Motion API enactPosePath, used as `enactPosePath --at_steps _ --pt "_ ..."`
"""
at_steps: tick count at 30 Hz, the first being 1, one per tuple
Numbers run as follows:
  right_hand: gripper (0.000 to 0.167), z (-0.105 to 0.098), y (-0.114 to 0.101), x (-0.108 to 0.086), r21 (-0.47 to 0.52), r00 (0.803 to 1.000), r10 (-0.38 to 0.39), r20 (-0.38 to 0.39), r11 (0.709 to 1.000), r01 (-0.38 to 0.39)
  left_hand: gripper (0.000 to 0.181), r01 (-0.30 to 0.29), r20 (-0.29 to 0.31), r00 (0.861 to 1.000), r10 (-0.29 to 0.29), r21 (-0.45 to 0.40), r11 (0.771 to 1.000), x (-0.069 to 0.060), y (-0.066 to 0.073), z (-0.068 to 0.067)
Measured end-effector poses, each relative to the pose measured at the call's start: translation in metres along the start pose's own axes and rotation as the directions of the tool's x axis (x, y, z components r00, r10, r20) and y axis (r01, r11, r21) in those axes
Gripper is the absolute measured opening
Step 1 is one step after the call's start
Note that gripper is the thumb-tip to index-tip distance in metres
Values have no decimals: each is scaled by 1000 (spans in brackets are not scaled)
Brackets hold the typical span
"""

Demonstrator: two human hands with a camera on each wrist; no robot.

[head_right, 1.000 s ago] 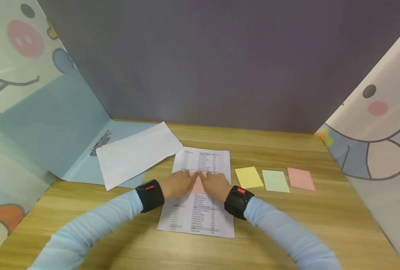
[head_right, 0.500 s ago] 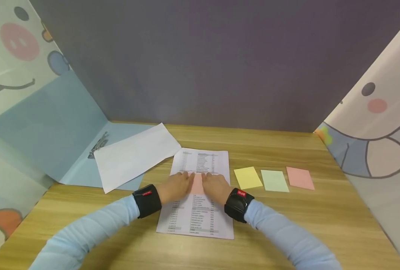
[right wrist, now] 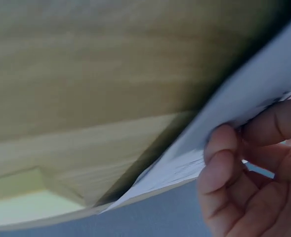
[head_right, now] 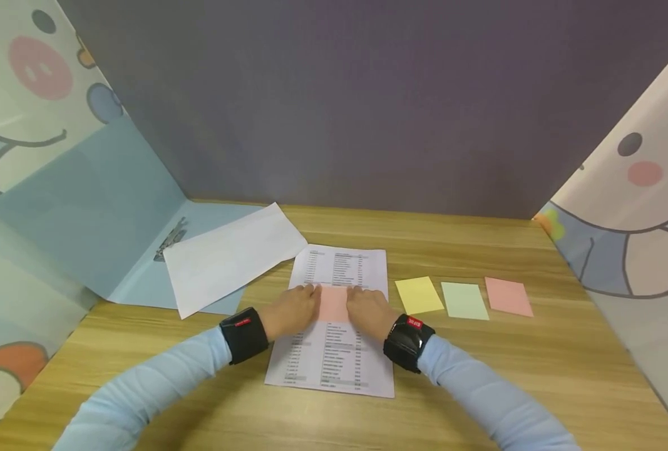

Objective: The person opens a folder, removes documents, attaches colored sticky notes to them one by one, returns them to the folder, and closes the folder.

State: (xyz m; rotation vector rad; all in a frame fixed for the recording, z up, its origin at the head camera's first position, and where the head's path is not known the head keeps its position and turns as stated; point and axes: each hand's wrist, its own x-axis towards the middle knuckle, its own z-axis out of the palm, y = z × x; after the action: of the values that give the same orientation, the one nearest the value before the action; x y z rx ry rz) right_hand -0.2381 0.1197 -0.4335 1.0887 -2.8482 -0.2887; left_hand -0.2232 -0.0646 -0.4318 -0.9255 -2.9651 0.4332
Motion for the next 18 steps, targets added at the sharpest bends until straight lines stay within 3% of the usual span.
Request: enactPosePath --at_steps 5,9,13,18 --pt "39 0 -2 -1 32 999 42 22 999 -43 43 7 18 1000 -7 -21 1000 -1 1 0" --pt "41 1 -5 -1 64 998 51 46 997 -54 43 37 55 998 -32 -95 995 -5 0 -2" --pt "42 4 -5 -3 35 998 45 52 998 -47 42 61 72 996 -47 -220 974 -8 -3 -5" --pt "41 8 -3 -5 -3 1000 11 28 1000 -11 40 50 75 997 -25 -339 939 -11 -10 -7"
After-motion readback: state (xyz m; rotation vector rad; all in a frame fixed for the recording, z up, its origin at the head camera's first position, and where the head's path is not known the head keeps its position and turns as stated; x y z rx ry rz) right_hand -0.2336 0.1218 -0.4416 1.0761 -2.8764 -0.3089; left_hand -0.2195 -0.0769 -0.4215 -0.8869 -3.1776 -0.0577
